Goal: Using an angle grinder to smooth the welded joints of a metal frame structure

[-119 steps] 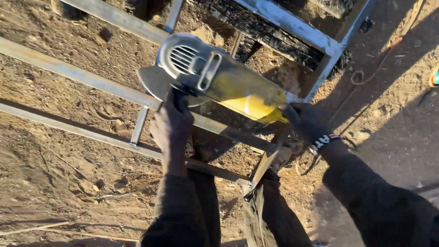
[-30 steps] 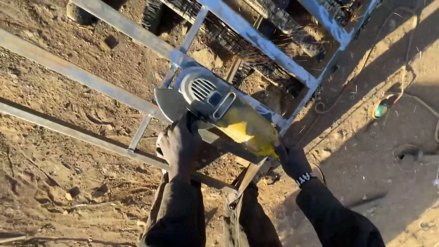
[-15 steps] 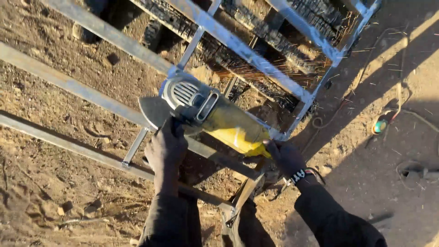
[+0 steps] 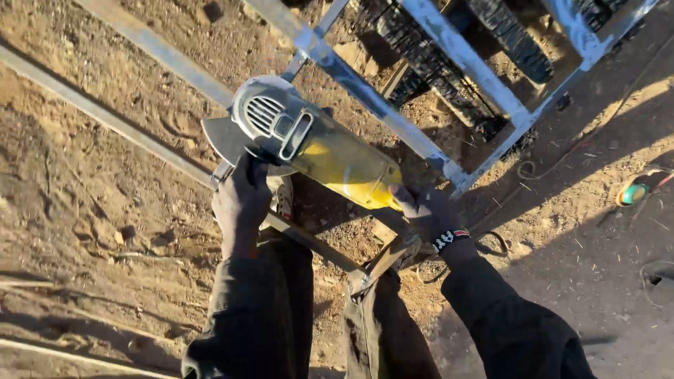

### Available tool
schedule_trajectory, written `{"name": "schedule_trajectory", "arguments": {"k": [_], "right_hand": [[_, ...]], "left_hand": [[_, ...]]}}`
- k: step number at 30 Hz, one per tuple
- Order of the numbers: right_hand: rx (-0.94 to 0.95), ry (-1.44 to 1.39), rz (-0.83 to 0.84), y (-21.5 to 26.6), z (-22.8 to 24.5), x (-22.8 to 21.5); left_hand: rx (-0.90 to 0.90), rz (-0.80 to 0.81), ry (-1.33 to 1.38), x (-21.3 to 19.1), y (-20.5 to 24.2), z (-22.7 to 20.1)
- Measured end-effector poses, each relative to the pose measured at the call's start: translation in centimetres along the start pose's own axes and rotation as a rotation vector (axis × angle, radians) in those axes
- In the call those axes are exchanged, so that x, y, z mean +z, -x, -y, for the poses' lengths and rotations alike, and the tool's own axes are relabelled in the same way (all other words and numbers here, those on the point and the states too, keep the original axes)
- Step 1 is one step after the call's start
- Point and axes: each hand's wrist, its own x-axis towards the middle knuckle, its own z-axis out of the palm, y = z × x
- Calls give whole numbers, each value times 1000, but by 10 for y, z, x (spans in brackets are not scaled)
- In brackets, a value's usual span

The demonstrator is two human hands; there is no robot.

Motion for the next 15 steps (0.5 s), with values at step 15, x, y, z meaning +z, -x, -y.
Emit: {"name": "schedule_trajectory", "arguments": {"k": [15], "right_hand": [[-282, 6, -118, 56, 8, 50]], "left_hand": [[-97, -66, -155, 9, 47, 75]]}}
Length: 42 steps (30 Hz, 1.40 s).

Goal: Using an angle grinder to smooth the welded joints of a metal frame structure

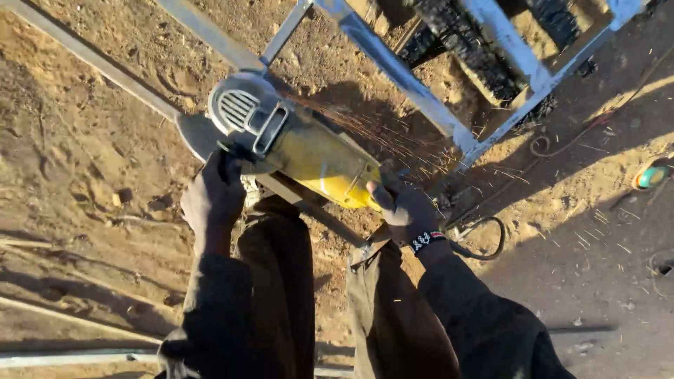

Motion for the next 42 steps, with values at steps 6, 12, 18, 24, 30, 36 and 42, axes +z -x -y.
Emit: {"name": "schedule_trajectory", "arguments": {"k": [6, 12, 18, 24, 30, 36, 42], "right_hand": [[145, -194, 63, -7, 24, -2], [382, -218, 187, 26, -5, 36], [348, -237, 146, 30, 0, 42], [395, -197, 174, 30, 18, 32], [266, -229, 63, 21, 26, 30], [371, -135, 111, 21, 32, -8], [275, -146, 39, 16, 23, -9]], "left_hand": [[-9, 86, -23, -28, -3, 3], [85, 73, -75, -55, -3, -7], [76, 126, -62, -64, -5, -7], [69, 117, -37, -64, -6, 9], [104, 70, 14, -36, -20, 18], [77, 101, 75, -33, -3, -2], [104, 75, 58, -10, -9, -21]]}}
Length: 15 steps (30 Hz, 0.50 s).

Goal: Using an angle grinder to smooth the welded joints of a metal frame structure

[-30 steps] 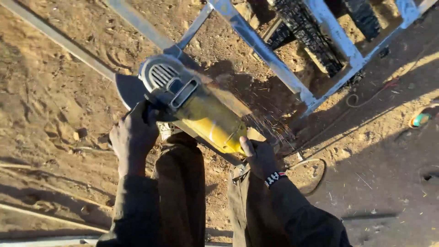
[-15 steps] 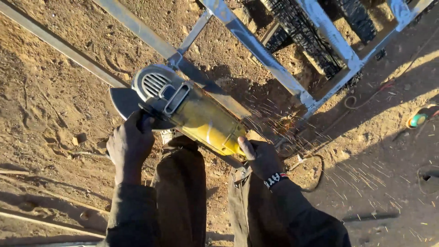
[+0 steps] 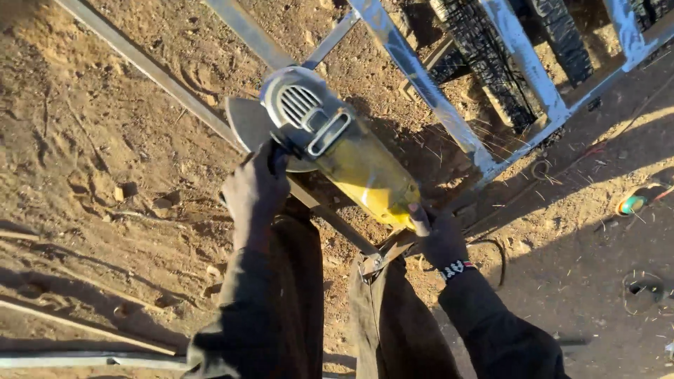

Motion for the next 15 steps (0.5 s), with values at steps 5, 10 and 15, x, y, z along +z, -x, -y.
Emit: {"name": "schedule_trajectory", "arguments": {"k": [5, 10, 15], "right_hand": [[48, 214, 47, 9, -18, -35], [-124, 266, -37, -29, -38, -27], [-25, 253, -7, -6, -11, -43]], "left_hand": [[-31, 127, 170, -1, 28, -22], [-15, 38, 158, 19, 1, -20], [-38, 95, 147, 16, 25, -28]]}}
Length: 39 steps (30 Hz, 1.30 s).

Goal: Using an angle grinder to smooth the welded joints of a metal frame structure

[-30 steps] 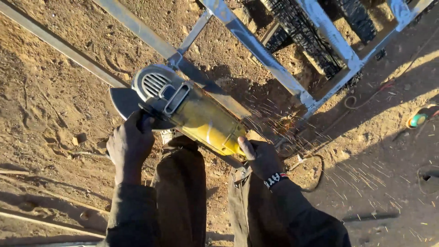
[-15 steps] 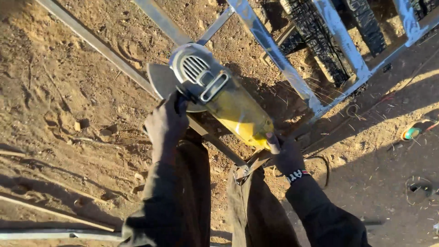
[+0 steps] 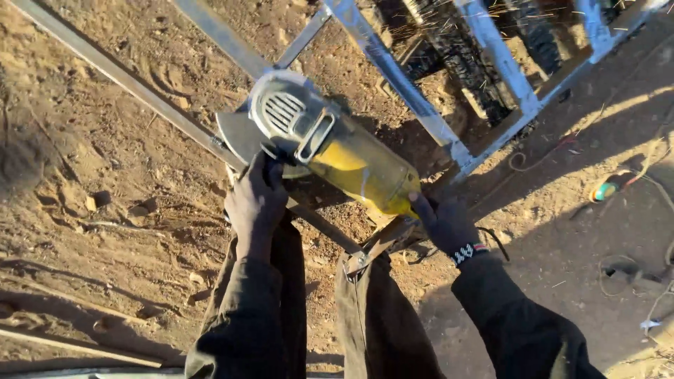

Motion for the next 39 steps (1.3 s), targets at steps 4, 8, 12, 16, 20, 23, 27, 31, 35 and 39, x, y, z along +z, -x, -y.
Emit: {"name": "schedule_trajectory", "arguments": {"k": [4, 8, 12, 16, 20, 23, 27, 31, 35, 39], "right_hand": [[37, 68, 95, 15, -10, -11], [69, -15, 72, -9, -19, -1], [21, -114, -315, -75, -99, 75], [236, -127, -286, -76, -71, 68], [207, -158, -328, -71, -67, 58], [129, -315, -278, -70, -85, 87], [-602, 227, -602, -82, -147, 141], [-741, 372, -807, -83, -147, 122], [-399, 68, -287, -85, -125, 115], [271, -282, -129, -67, -55, 77]], "left_hand": [[-96, 134, -10, -5, 14, -11], [-5, 90, -17, 11, -30, -7], [93, -17, -161, -19, -78, -48], [333, -121, -180, -39, -101, -66], [356, -39, 257, -74, -66, -82], [358, -34, 178, -62, -83, -65], [382, -69, -203, -52, -106, -59], [179, 28, -273, -50, -84, -49], [295, -80, -83, -60, -90, -66], [480, -137, -29, -48, -123, -68]]}}
